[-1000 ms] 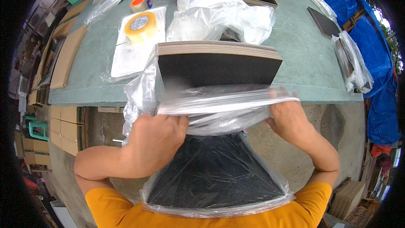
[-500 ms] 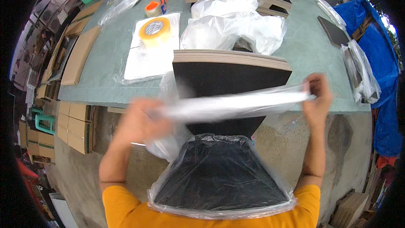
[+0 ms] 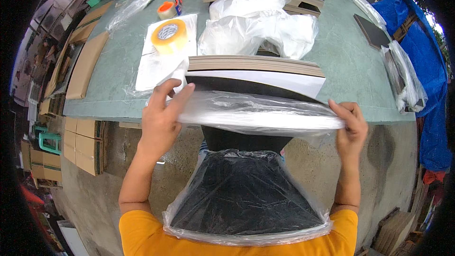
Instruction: The person wraps a stack of large black and white cardboard sheets in clear plastic film by hand, pulling the film around the sheets and smoothing it.
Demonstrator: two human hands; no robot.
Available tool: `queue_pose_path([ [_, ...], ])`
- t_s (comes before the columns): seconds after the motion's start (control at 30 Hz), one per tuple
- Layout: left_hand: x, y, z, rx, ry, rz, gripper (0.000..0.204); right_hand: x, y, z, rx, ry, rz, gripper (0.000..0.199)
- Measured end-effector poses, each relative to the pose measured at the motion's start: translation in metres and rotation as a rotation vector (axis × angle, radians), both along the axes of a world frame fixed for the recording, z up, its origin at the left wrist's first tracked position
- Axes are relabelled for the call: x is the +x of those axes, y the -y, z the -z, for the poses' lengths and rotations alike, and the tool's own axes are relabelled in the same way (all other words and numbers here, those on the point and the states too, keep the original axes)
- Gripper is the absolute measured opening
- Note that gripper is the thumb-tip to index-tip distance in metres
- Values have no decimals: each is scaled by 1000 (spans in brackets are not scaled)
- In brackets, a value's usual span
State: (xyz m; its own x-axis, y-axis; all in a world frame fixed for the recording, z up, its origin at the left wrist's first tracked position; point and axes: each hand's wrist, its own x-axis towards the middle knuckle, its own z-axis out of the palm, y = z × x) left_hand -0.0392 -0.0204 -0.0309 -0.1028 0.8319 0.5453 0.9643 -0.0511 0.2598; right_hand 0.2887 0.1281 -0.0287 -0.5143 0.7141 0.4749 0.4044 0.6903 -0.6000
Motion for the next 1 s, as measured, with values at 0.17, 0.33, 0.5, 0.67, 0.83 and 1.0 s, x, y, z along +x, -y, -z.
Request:
queue_pose_path([
  [0.17, -11, -17, -20, 98, 158, 39, 43, 12, -1, -6, -489, -340, -237, 10],
  [0.33, -52, 4, 3, -355, 1202, 625, 32, 31, -11, 10, -977, -447, -497, 19],
  [0.5, -28, 43, 142, -1028, 1712, 540, 38, 22, 16, 124, -1561, -113, -502, 27],
  [0.67, 7, 62, 239, -900, 1591, -174, 31, 28, 59, 285, -1413, -68, 127, 8],
  [0.83, 20, 67, 247, -452, 1239, -283, 28, 21, 73, 300, -918, -83, 293, 15],
  [1.0, 26, 56, 251, -489, 1202, -143, 29, 11, 75, 302, -779, 161, 399, 15],
])
